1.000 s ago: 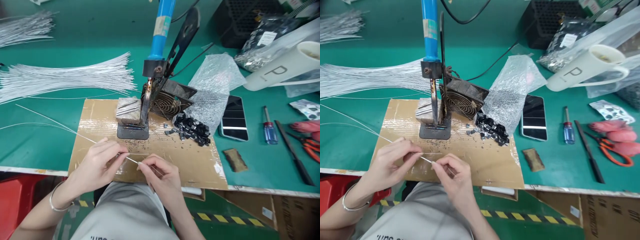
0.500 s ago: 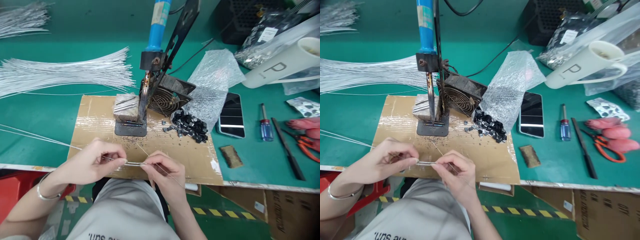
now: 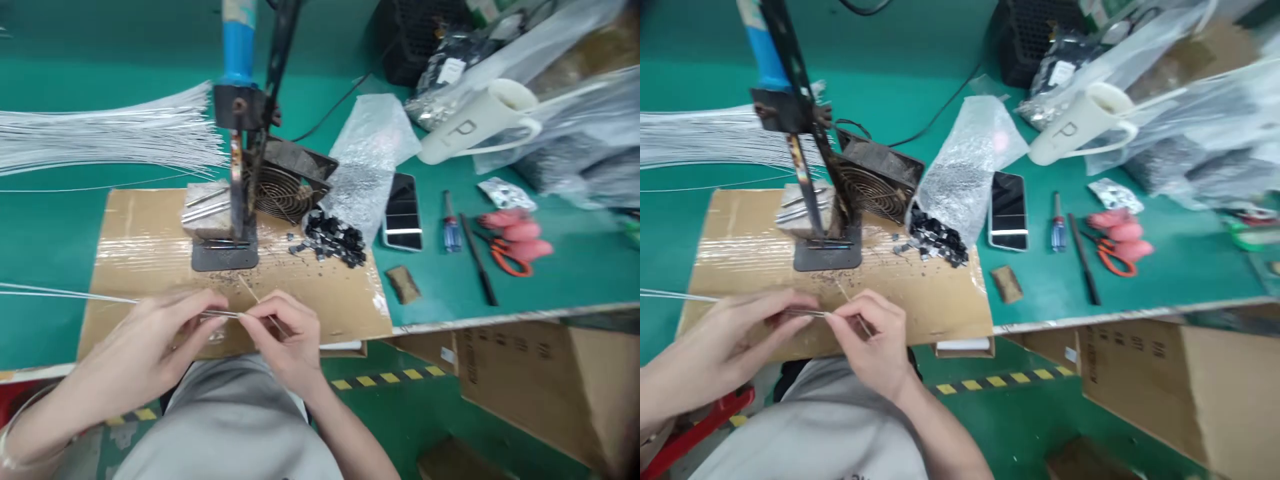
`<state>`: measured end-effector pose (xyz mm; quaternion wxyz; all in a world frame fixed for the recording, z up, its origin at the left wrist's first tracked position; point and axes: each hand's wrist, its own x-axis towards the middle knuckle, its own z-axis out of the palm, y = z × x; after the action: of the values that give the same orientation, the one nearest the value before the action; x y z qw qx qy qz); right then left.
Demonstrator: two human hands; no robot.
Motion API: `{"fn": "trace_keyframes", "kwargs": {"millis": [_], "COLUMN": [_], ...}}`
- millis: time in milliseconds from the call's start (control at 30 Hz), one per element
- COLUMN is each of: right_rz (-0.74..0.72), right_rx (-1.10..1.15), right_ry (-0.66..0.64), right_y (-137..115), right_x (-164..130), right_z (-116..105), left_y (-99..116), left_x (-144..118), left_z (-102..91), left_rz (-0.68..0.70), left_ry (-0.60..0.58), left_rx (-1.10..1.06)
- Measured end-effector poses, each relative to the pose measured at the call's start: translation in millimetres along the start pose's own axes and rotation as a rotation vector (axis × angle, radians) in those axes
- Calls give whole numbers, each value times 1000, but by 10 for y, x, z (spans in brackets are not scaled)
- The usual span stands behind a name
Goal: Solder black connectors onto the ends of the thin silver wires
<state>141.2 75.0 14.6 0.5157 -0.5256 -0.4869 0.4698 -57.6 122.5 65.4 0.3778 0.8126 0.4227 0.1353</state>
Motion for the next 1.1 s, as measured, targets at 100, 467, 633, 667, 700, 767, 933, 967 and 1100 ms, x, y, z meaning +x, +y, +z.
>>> {"fn": "trace_keyframes", "kwargs": {"millis": [100,467,633,667,700,767,933,967,1100], "right_rz": [6,129,111,102,95,89,96,95,86], "right_rx": [-34,123,114,106,97,82,81,85,109], "right_ry": [32,-80,-59,-46,-33,-20,-25,-26,-22], "right_y": [10,66,83,87,91,99,92,86,72], "right_x": [-2,-14,-4,-7,-12,-25,-43,-42,-30], "right_z": [59,-53,-85,-91,-95,-95,-64,-60,-54], "left_y": [22,6,29,29,29,29,58,65,70], "left_x": [-27,69,78,72,66,53,52,55,61], "left_z": [193,305,298,296,294,289,277,277,297], "left_rz": [43,-241,-310,-313,-315,-320,-292,-279,-286], "left_ry": [207,44,84,87,89,88,104,110,112], "left_rx": [25,-461,-580,-589,-593,-587,-545,-546,-579]}}
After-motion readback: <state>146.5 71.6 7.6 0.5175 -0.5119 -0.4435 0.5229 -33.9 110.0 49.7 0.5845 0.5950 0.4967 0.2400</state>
